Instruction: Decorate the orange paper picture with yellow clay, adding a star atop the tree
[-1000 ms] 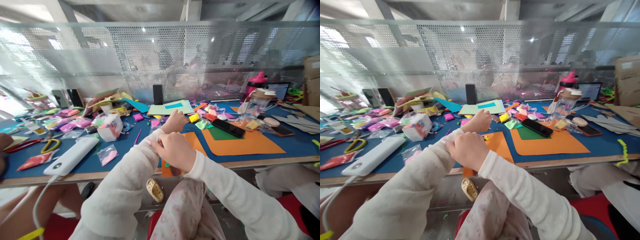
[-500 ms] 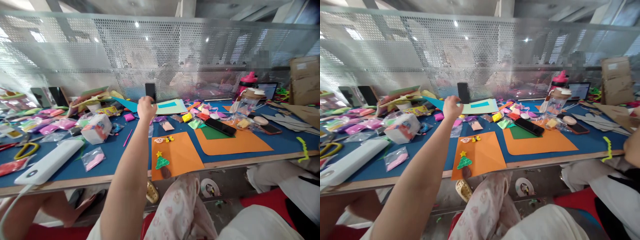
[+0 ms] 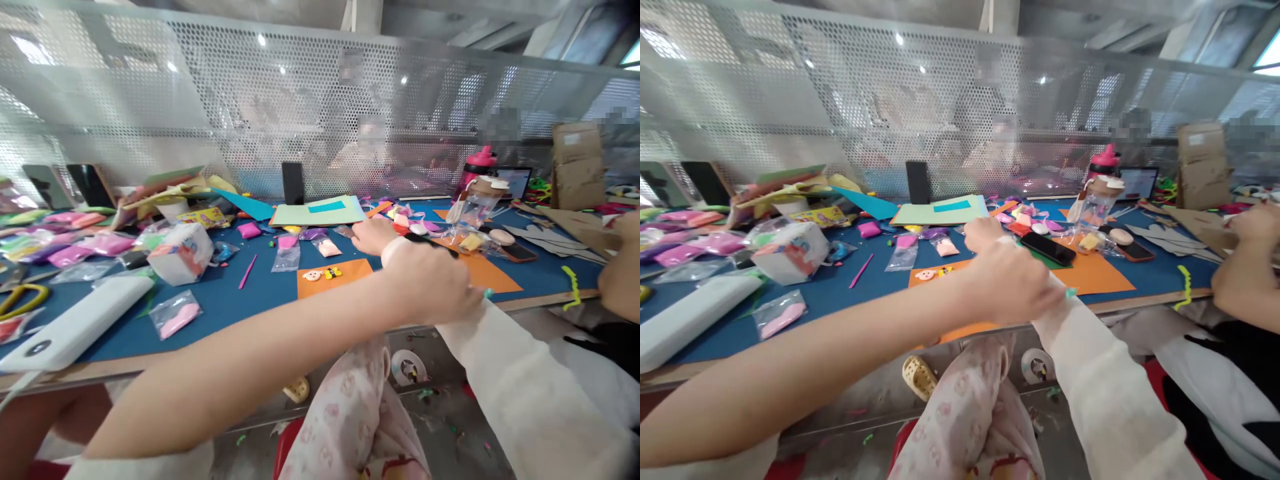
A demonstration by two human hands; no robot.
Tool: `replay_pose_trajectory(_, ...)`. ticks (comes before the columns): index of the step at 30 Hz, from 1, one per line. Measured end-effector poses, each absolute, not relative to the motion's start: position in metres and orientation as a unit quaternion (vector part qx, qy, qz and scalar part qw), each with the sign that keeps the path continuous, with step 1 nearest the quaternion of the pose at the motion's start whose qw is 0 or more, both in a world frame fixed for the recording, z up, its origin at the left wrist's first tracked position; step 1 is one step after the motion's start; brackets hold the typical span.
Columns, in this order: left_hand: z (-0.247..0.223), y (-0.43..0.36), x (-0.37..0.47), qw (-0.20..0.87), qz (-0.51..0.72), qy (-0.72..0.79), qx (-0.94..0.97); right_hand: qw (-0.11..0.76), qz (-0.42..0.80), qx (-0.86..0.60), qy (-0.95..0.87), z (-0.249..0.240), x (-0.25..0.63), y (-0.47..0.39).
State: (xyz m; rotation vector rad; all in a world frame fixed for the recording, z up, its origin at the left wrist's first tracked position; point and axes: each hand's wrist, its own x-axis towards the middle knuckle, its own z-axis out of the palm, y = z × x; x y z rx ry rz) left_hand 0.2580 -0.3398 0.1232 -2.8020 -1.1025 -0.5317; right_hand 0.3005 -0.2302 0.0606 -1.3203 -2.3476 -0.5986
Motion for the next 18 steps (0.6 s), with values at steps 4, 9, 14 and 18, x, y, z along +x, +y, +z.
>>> replay_pose_trajectory(4,0.102,-0.341,0.275,0.032,-0.118,-0.346,-0.930,0.070,-0.182,-0.580,-0.791,0.065,0.329,-0.203)
replay_pose_trajectory(9,0.097,-0.333,0.272,0.042,-0.151,-0.364,-0.918,0.012,-0.177,-0.656,-0.733,0.081,0.349,-0.187)
replay_pose_trajectory(14,0.094,-0.340,0.269,0.025,-0.187,-0.413,-0.891,-0.006,-0.183,-0.695,-0.696,0.092,0.360,-0.183)
replay_pose_trajectory(18,0.091,-0.335,0.268,0.012,-0.187,-0.401,-0.897,-0.014,-0.173,-0.733,-0.657,0.098,0.373,-0.188)
